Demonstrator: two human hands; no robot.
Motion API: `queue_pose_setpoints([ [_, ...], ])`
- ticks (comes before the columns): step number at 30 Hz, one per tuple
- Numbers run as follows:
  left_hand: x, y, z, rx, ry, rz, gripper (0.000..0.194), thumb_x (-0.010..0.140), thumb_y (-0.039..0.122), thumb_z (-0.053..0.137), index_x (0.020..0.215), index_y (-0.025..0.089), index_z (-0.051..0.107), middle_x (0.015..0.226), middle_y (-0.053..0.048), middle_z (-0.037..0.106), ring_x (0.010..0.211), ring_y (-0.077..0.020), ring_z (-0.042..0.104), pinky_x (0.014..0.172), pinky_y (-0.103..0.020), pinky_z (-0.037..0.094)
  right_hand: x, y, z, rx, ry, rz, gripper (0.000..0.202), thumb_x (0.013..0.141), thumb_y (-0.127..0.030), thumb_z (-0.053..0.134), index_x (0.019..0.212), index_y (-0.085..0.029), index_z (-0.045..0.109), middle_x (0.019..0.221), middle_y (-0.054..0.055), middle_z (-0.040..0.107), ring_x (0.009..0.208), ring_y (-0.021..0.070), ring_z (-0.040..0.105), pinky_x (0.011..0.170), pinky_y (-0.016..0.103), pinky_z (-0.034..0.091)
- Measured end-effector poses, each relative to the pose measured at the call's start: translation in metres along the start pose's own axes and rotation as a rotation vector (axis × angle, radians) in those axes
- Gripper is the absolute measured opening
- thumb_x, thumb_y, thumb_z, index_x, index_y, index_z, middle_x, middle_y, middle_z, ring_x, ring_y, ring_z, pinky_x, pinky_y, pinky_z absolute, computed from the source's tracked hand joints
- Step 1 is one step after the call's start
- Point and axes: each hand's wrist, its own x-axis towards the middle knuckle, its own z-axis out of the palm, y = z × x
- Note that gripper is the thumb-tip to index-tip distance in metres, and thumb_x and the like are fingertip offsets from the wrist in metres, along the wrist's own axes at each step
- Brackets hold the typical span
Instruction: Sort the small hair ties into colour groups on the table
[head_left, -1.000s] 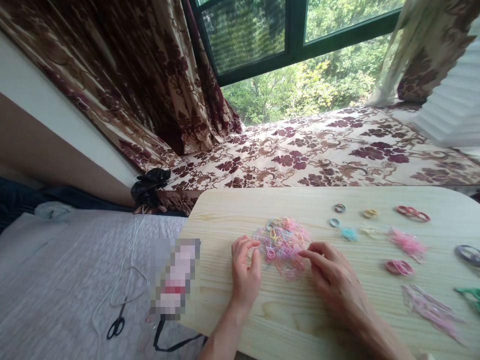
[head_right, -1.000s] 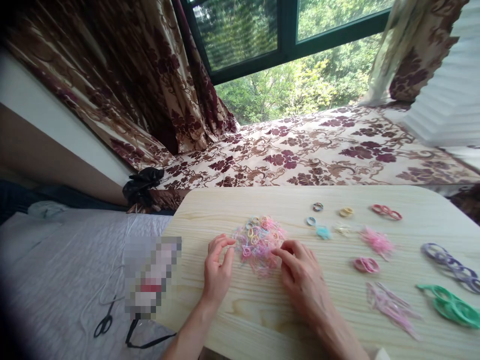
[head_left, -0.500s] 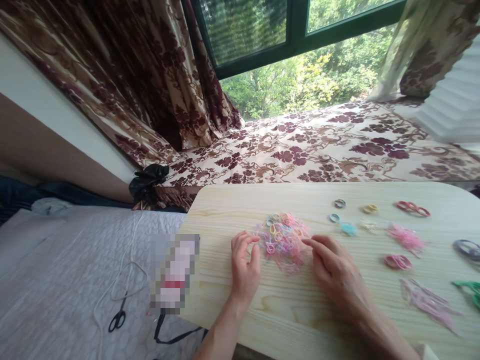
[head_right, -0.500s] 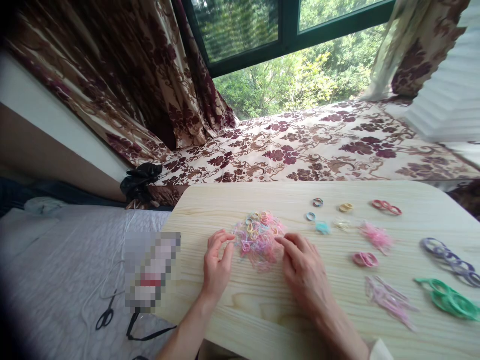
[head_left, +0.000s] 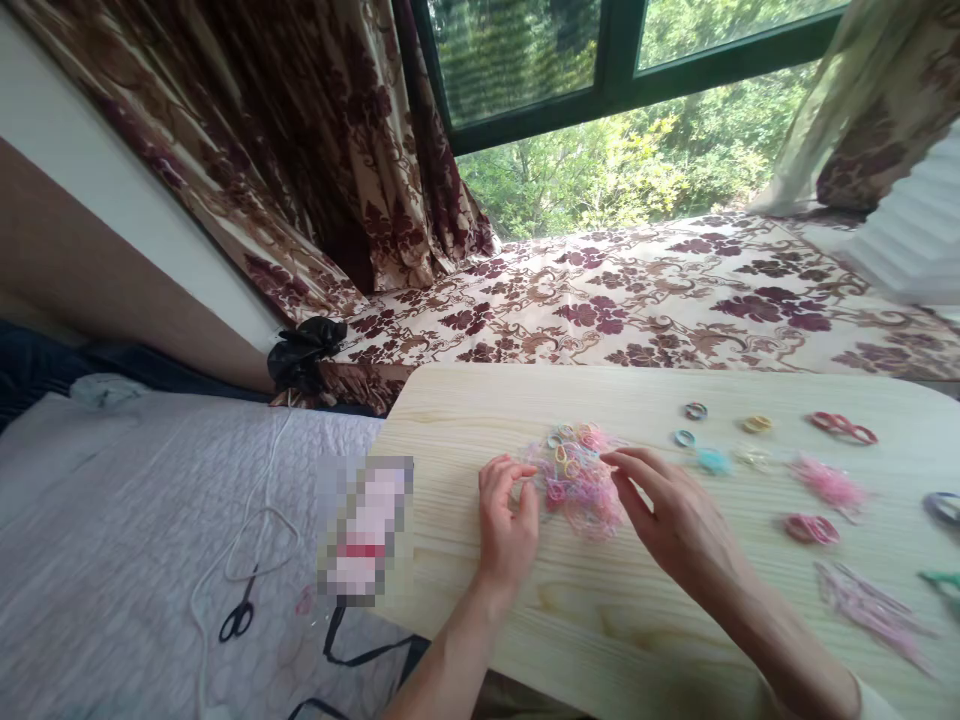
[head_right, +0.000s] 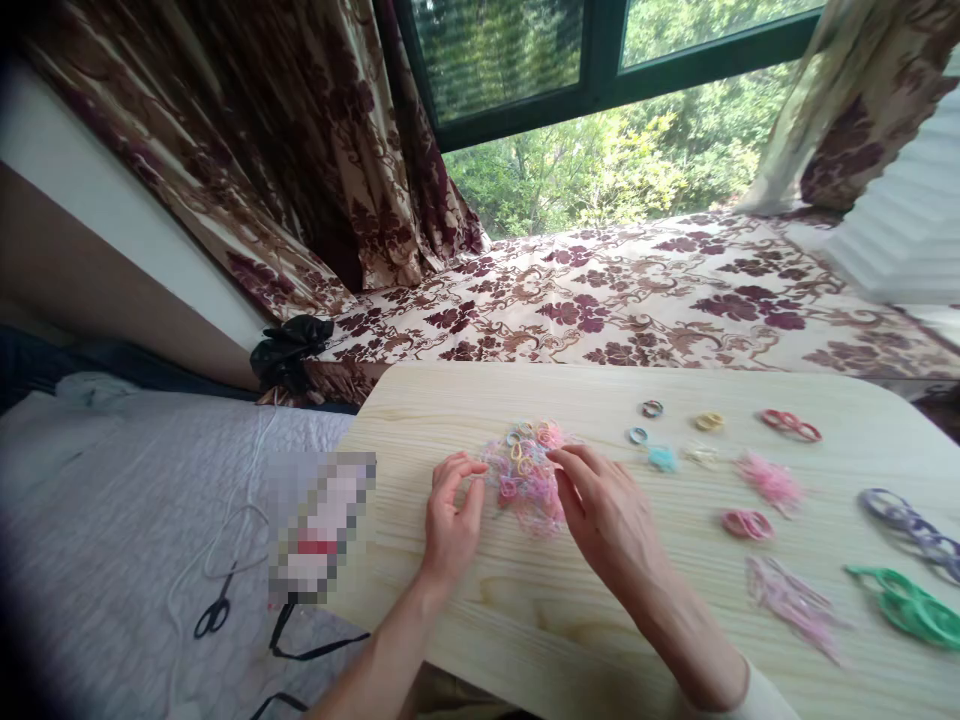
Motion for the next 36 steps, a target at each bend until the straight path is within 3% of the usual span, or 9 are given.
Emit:
queue_pose_setpoints([
  [5,0.001,0.001,0.001,-0.022,0.010,0.018,0.021,0.085,0.010,0.050,0.089,0.021,0.068,0.101,-0.007,0.069,0.113,-0.0230,0.058,0.101,-0.043,0.047,0.034,-0.014,0.013,-0.120,-0.268,-0.007,0.022,0.094,-0.023,0.052,0.094,-0.023,0.074,0.093,0.006,0.068,0.081,0.0175,0.061,0.074,0.030,0.042],
  [7,0.001,0.000,0.001,-0.029,0.014,0.026,0.021,0.084,0.010,0.050,0.089,0.021,0.068,0.100,-0.007,0.069,0.112,-0.0230,0.058,0.101,-0.043,0.047,0.040,-0.020,0.019,-0.159,-0.319,0.021,0.019,0.091,-0.021,0.056,0.090,-0.023,0.075,0.093,0.007,0.067,0.083,0.0181,0.059,0.074,0.031,0.039],
  [15,0.000,-0.002,0.003,-0.025,0.012,0.034,0.022,0.084,0.009,0.050,0.089,0.020,0.067,0.099,-0.007,0.069,0.111,-0.0232,0.058,0.102,-0.044,0.047,0.044,-0.028,0.029,-0.133,-0.332,0.086,0.022,0.088,-0.018,0.056,0.074,-0.020,0.072,0.090,0.009,0.065,0.086,0.0201,0.055,0.073,0.032,0.035],
  [20,0.001,0.000,0.002,-0.022,0.009,0.029,0.022,0.084,0.009,0.050,0.089,0.020,0.068,0.100,-0.007,0.069,0.111,-0.0228,0.059,0.101,-0.042,0.047,0.043,-0.021,0.028,0.028,-0.281,0.163,0.021,0.088,-0.021,0.053,0.081,-0.020,0.073,0.094,0.009,0.068,0.091,0.0217,0.060,0.080,0.033,0.041],
  [24,0.001,0.000,0.001,-0.020,0.007,0.019,0.021,0.085,0.010,0.050,0.088,0.020,0.068,0.100,-0.007,0.069,0.111,-0.0228,0.059,0.101,-0.042,0.047,0.038,-0.011,0.020,0.201,-0.229,0.267,0.029,0.090,-0.032,0.048,0.089,-0.019,0.073,0.087,0.007,0.073,0.078,0.0188,0.065,0.072,0.031,0.049],
  [28,0.001,-0.003,0.001,-0.012,0.003,0.004,0.019,0.086,0.013,0.050,0.088,0.021,0.068,0.101,-0.007,0.069,0.112,-0.0235,0.059,0.102,-0.044,0.046,0.030,-0.004,0.011,0.336,-0.226,0.353,0.033,0.087,-0.037,0.046,0.083,-0.018,0.073,0.071,0.004,0.073,0.064,0.0172,0.065,0.059,0.027,0.049],
  [36,-0.002,-0.009,-0.001,0.002,-0.005,-0.029,0.017,0.087,0.020,0.052,0.089,0.022,0.069,0.103,-0.007,0.069,0.115,-0.0245,0.057,0.104,-0.044,0.045,0.009,-0.005,-0.004,0.342,-0.199,0.463,0.029,0.088,-0.037,0.045,0.086,-0.020,0.069,0.066,0.003,0.071,0.060,0.0177,0.067,0.055,0.027,0.046],
])
